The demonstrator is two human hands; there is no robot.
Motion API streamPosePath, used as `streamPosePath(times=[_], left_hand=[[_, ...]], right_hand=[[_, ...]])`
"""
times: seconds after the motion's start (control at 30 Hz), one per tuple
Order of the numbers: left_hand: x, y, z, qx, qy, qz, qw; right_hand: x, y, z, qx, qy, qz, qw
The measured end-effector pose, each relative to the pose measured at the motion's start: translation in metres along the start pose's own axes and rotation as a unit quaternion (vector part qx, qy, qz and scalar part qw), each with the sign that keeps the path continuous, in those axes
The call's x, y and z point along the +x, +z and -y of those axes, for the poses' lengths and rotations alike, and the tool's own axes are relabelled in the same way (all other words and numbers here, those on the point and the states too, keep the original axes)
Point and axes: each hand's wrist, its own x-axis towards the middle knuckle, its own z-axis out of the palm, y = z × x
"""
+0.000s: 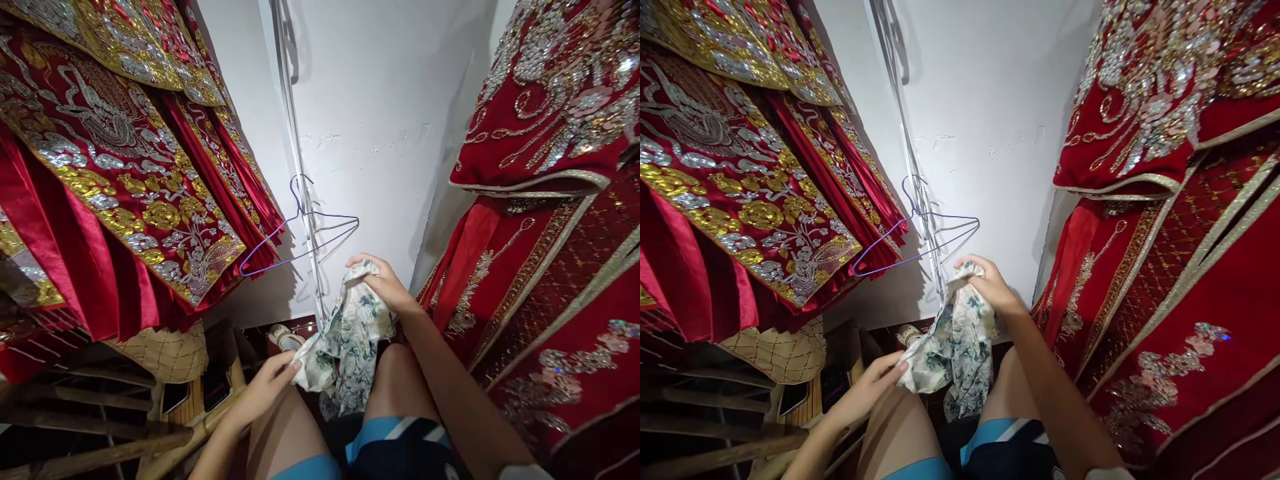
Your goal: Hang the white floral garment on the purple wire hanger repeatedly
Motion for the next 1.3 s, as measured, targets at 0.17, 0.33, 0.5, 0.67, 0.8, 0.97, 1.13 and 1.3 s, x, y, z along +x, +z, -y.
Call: streamPosePath(times=[0.17, 0.33, 0.5, 0.67, 0.8, 0.97, 1.13, 1.3], left_hand=[[0.0, -0.042, -0.027, -0.146, -0.01, -0.098, 0.984], [0.009, -0.075, -0.063, 0.054, 0.003, -0.087, 0.995], [0.018, -0.099, -0.073, 0.484, -0.038, -0.16, 0.859], [0.032, -0.108, -0.073, 0.519, 0.027, -0.208, 0.829], [0.055, -0.099, -0.086, 0.382, 0.174, -0.25, 0.873], [0.103, -0.099, -0.102, 0.255, 0.227, -0.3, 0.891], [0.127, -0.11, -0.108, 0.212, 0.214, -0.284, 0.91], [0.12, -0.108, -0.12, 0.147, 0.194, -0.269, 0.932]], right_hand=[[0.072, 0.031, -0.026, -0.071, -0.041, 0.002, 0.997], [0.103, 0.046, -0.059, -0.111, 0.006, 0.019, 0.994], [0.092, 0.029, -0.062, -0.115, -0.006, 0.0, 0.993], [0.066, 0.013, -0.051, -0.096, -0.025, 0.009, 0.995], [0.044, 0.022, -0.038, -0.079, -0.022, 0.01, 0.997], [0.024, 0.041, -0.024, -0.055, -0.072, 0.063, 0.994], [0.035, 0.014, -0.022, -0.067, -0.068, -0.049, 0.994], [0.06, -0.037, -0.019, -0.14, -0.081, -0.217, 0.963]])
